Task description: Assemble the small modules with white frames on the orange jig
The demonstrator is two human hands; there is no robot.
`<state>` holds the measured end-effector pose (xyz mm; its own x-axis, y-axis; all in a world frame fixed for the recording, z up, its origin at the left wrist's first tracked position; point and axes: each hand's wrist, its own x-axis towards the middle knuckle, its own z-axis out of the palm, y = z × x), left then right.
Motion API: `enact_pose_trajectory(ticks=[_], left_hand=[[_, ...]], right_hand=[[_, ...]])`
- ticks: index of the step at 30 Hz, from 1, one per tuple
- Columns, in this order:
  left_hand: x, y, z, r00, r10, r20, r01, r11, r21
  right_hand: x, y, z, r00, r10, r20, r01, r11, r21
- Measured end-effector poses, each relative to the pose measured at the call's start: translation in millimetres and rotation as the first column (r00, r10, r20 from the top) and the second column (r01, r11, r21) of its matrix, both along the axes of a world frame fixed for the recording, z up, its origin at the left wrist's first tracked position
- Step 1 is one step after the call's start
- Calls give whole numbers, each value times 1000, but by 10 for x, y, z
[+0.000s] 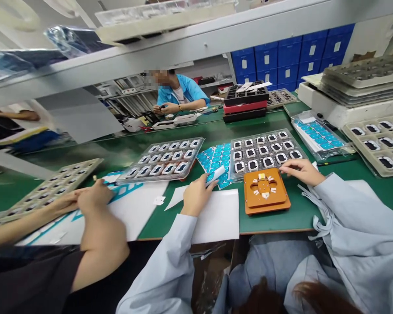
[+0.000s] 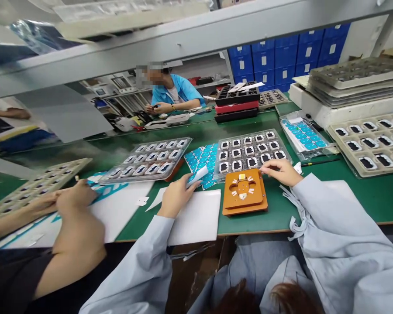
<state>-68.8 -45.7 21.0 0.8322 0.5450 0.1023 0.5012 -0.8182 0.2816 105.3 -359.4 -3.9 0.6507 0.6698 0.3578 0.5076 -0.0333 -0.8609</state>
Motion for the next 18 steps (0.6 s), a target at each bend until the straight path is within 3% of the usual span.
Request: enact_pose_trajectory(ticks=[4, 6, 8, 12, 16, 18], left_hand=[[98, -253, 271, 986, -133, 97, 105, 961, 256], [250, -386, 383, 958, -249, 139, 180, 906, 383], [438, -520, 438, 929, -332, 167, 230, 866, 445], [774, -726, 307, 867, -452, 211, 292, 803, 520], [904, -758, 53, 816, -516, 261, 319, 777, 542], [912, -737, -12, 804, -526, 276, 324, 778, 539]], right_hand=[[33, 1, 38, 968, -47, 246, 39, 999, 35], [48, 56, 150, 883, -114, 455, 76, 992, 101], [40, 170, 299, 742, -172, 648, 85, 983, 163], [-30, 497, 484, 476, -200, 856, 98, 980, 174], [-76, 703, 407, 249, -182, 951, 182, 973, 139], [-76, 726, 341, 187, -165, 968, 204, 971, 126]])
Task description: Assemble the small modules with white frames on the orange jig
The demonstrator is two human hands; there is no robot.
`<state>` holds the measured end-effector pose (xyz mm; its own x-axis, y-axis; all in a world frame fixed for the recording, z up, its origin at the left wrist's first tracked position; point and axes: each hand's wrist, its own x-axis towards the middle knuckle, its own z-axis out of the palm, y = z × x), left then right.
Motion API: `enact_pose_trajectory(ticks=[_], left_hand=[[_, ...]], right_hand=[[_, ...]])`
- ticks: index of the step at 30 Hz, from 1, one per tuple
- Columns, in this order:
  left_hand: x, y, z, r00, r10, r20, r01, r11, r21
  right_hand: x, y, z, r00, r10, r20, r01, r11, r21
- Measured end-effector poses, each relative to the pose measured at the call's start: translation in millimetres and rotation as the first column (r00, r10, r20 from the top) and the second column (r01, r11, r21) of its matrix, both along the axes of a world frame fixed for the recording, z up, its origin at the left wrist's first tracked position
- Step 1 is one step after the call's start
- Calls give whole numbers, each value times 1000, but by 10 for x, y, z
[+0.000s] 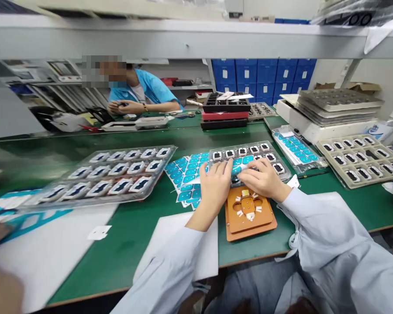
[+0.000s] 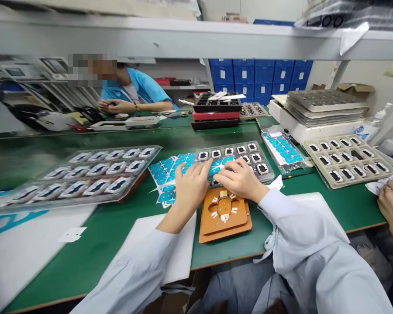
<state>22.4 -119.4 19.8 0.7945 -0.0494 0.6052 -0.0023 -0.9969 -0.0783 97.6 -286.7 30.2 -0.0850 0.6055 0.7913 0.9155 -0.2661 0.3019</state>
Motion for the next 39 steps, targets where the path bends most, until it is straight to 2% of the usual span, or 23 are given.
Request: enact_pose_trajectory(ticks=[2, 6, 10, 12, 13, 15, 17, 19, 21, 24, 26, 28, 32, 36, 39], left_hand=[[-2, 16, -16, 1000, -19, -5, 19, 1000, -10], [-6, 9, 16, 999, -15, -50, 12, 998, -55], [-6, 28, 22, 985, 31, -171, -57, 987, -151], [-5, 74, -1, 966, 35, -257, -101, 964, -245], [-3, 105, -18, 955, 29, -294, -117, 951, -286], [4, 177, -56, 941, 6, -339, -129, 932, -339], [10, 251, -91, 937, -37, -346, -104, 920, -378], [3, 314, -115, 944, -83, -319, -64, 903, -425], [-39, 352, -125, 961, -145, -236, 23, 891, -453], [-196, 338, -111, 960, -280, -15, 246, 868, -432], [-348, 281, -91, 919, -369, 136, 393, 837, -382], [-496, 204, -73, 862, -464, 206, 507, 802, -315], [-649, 94, -68, 761, -638, 121, 645, 722, -249], [-631, 99, -82, 727, -686, -23, 650, 699, -298], [-613, 119, -75, 715, -695, -81, 640, 696, -326]], right_hand=[[4, -3, -40, 999, -18, -40, 17, 1000, -16], [-29, -17, -14, 959, -21, -284, 7, 999, -49], [-125, -51, 85, 837, 111, -535, -36, 988, 147], [-162, -92, 107, 726, 208, -655, -37, 964, 264], [-172, -117, 103, 645, 261, -718, -41, 950, 309], [-175, -172, 64, 441, 356, -824, -67, 929, 365], [-171, -224, 2, 257, 398, -881, -117, 918, 380], [-177, -264, -57, 176, 390, -904, -169, 916, 363], [-200, -287, -97, 190, 362, -912, -219, 922, 321], [-248, -298, -120, 317, 301, -899, -287, 934, 212], [-266, -296, -128, 404, 253, -879, -303, 944, 132], [-264, -293, -138, 457, 200, -867, -294, 954, 65], [-228, -293, -162, 515, 95, -852, -254, 966, -46], [-222, -300, -178, 524, 52, -850, -238, 967, -88], [-223, -299, -184, 512, 93, -854, -260, 964, -51]])
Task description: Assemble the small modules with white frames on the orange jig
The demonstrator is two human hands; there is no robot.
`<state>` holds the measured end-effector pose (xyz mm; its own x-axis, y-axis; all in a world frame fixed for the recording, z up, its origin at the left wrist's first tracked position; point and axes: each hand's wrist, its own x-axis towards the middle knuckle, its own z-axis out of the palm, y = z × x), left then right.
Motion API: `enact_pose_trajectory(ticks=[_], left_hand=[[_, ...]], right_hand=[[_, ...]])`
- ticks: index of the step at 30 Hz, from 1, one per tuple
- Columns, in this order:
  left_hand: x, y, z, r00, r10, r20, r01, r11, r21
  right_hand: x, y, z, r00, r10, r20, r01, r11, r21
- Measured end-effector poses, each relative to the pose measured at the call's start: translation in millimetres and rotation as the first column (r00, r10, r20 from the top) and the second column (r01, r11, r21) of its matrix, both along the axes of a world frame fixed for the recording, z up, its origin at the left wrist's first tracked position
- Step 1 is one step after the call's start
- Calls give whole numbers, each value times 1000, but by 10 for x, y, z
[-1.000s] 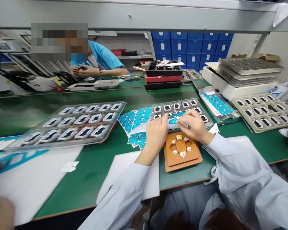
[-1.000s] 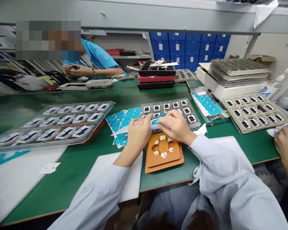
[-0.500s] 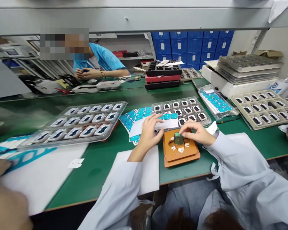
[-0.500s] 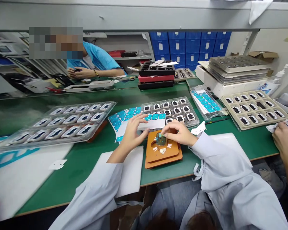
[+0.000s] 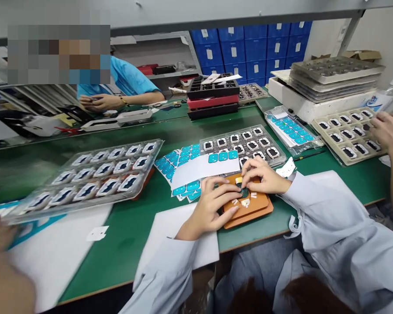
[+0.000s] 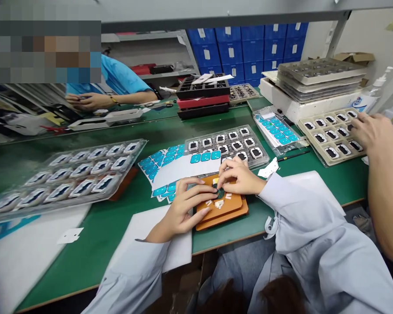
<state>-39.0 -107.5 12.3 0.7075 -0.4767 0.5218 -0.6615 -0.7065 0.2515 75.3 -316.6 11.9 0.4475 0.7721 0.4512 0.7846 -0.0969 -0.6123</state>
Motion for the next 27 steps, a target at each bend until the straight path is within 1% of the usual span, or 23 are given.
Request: enact_pose_trajectory(ticks=[3, 4, 5, 6, 7, 8, 9, 10, 11, 12, 14, 15, 17, 19, 23, 25, 27], left_hand=[[-3, -4, 18, 999, -52, 13, 52, 999, 1], [-5, -9, 20, 997, -70, 16, 70, 998, 1], [-6, -14, 17, 997, -82, 13, 82, 997, 3], [-5, -17, 9, 996, -83, 7, 83, 997, 4], [-3, -18, -5, 997, -78, 7, 78, 997, 0], [-1, -16, -24, 998, -68, 12, 69, 998, -8], [2, -13, -45, 998, -58, 16, 59, 998, -16], [5, -8, -66, 999, -51, 16, 52, 998, -26], [6, -3, -85, 999, -47, 12, 47, 998, -35], [7, 2, -99, 999, -44, 0, 44, 998, -43], [5, 6, -110, 998, -47, -33, 45, 997, -58], [3, 5, -106, 998, -51, -42, 48, 997, -65], [1, -2, -88, 997, -60, -44, 57, 996, -71], [0, -10, -68, 997, -72, -32, 70, 996, -63], [4, -12, -49, 997, -77, -29, 76, 996, -40], [7, -2, -50, 996, -68, -54, 66, 997, -28], [12, 10, -57, 994, -69, -90, 68, 997, -24]], right_hand=[[61, -3, 8, 983, 121, -134, -104, 986, 127], [102, -11, 14, 969, 149, -196, -112, 976, 186], [153, -26, 21, 956, 150, -251, -90, 967, 237], [210, -48, 29, 950, 117, -290, -38, 963, 266], [270, -78, 35, 951, 47, -305, 39, 963, 267], [326, -115, 39, 957, -47, -287, 119, 964, 238], [376, -155, 41, 962, -151, -229, 195, 964, 183], [414, -196, 39, 960, -248, -131, 263, 959, 108], [439, -235, 34, 947, -320, -5, 320, 947, 24], [452, -267, 27, 926, -356, 123, 365, 929, -60], [446, -307, 10, 885, -348, 308, 417, 888, -195], [435, -315, 3, 875, -333, 352, 427, 874, -234], [414, -309, -7, 878, -305, 369, 414, 870, -267], [413, -292, -13, 894, -301, 332, 395, 880, -265], [476, -270, -23, 914, -370, 163, 401, 883, -243], [502, -273, -14, 920, -384, 80, 392, 901, -184], [484, -277, 24, 927, -375, -7, 374, 925, -64]])
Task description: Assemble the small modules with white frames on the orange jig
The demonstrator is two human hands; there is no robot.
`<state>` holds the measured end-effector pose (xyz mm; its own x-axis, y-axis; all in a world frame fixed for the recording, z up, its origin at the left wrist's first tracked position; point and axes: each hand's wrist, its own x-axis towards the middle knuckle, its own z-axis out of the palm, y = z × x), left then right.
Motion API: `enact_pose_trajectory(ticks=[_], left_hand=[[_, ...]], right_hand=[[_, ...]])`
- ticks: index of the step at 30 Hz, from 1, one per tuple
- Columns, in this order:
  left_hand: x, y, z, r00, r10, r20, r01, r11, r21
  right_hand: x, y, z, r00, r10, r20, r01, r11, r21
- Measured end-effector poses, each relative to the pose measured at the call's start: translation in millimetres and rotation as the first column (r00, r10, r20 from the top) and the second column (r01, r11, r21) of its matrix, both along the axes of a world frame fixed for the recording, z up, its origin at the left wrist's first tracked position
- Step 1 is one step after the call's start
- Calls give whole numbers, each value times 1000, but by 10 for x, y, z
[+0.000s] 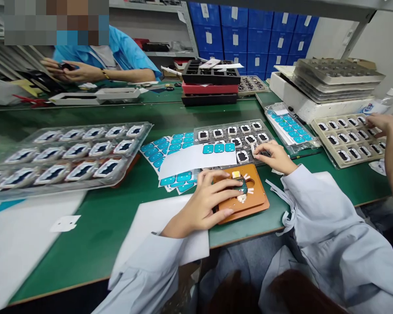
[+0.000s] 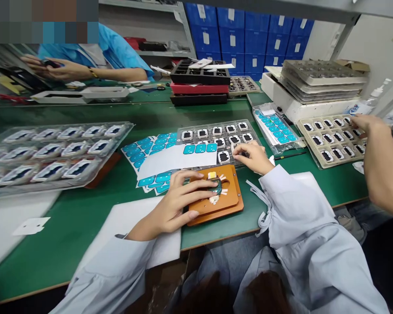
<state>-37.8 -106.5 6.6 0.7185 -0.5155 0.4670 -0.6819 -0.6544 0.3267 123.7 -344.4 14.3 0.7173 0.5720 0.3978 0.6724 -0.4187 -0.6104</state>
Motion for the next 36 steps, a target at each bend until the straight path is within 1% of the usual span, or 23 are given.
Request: enact_pose_trajectory(ticks=[1, 3, 5, 6, 8, 10, 12, 16, 19, 21, 23, 25, 29, 32, 34, 36], left_hand=[[3, 5, -7, 1000, -6, -15, 6, 1000, -4], [11, 11, -24, 1000, -20, -21, 20, 999, -32], [21, 12, -42, 1000, -22, 13, 23, 997, -74], [26, 12, -49, 999, -20, 35, 23, 996, -89], [33, 12, -56, 997, -11, 73, 18, 995, -102], [35, 13, -55, 997, -6, 76, 13, 995, -96], [31, 13, -47, 998, -11, 58, 16, 996, -91], [22, 7, -24, 997, -32, 65, 38, 995, -92], [16, -3, -17, 998, -22, 66, 27, 997, -69], [12, -9, -19, 998, -8, 58, 11, 998, -55], [10, -12, -22, 999, 0, 51, 3, 999, -48], [9, -14, -26, 998, 10, 57, -7, 999, -43], [9, -15, -29, 996, 33, 79, -30, 999, -36], [1, -29, -13, 995, 38, 89, -34, 998, -43], [-9, -51, 10, 992, 87, 96, -79, 994, -82], [-20, -77, 38, 974, 187, 125, -167, 973, -159]], right_hand=[[-31, -1, 32, 1000, 11, -26, -8, 996, 92], [-134, 2, 112, 991, 73, -110, -40, 961, 272], [-268, 6, 194, 956, 219, -197, -128, 911, 392], [-333, 7, 228, 924, 306, -230, -190, 888, 418], [-440, 5, 273, 843, 451, -295, -314, 856, 411], [-495, -3, 289, 775, 517, -364, -387, 843, 373], [-499, -19, 287, 760, 514, -397, -409, 854, 323], [-429, -61, 273, 825, 437, -360, -405, 899, 163], [-389, -76, 263, 839, 425, -341, -426, 901, 75], [-381, -75, 256, 872, 420, -253, -414, 907, 79], [-381, -72, 248, 915, 390, -108, -381, 920, 95], [-380, -72, 240, 931, 364, 26, -365, 927, 87], [-366, -82, 225, 902, 394, 175, -402, 915, 13], [-366, -79, 211, 884, 391, 256, -398, 917, -25], [-389, -63, 201, 880, 366, 303, -379, 925, -15], [-437, -30, 192, 877, 350, 329, -375, 927, 13]])
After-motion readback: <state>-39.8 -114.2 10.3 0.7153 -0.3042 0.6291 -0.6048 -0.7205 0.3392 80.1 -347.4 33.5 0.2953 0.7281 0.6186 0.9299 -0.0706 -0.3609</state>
